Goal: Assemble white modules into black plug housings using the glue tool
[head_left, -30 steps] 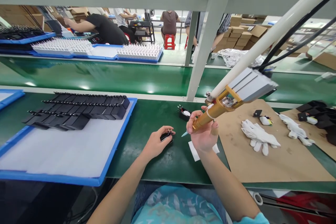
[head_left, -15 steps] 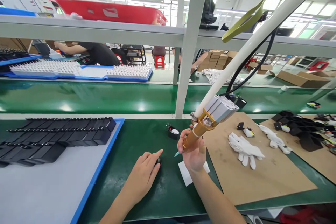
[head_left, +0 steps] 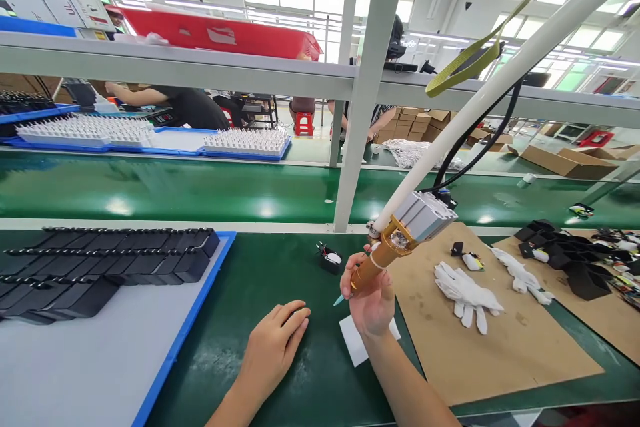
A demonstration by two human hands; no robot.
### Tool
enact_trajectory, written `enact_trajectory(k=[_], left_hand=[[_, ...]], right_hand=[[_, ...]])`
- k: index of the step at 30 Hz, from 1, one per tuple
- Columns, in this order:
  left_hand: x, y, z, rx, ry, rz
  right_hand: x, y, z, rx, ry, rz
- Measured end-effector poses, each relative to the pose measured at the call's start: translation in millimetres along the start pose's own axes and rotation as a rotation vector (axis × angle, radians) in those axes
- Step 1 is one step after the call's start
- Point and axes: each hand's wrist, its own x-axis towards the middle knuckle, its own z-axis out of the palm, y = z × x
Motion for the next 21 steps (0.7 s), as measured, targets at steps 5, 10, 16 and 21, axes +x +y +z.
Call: enact_trajectory(k=[5,10,16,21], left_hand=[[-3.1,6.2,3.7,0.228,-0.038,0.072],[-7.9,10.0,11.8,0.423,-0.043,0.060],[-4.6,6.9,8.7,0.392,-0.179,0.001],[-0.9,10.9,4.1,0.141,-0.176,-0.081]], right_hand=[[-0.8,0.1,-0.3,-0.020,0.017,0.014],[-0.4,0.5,-0.1,-0.020,0.030,0.017],[-0.5,-0.3,-0.1,-0.005,0.039,0.020],[-0.7,-0.2,-0.6,-0.013,0.048,0.019]])
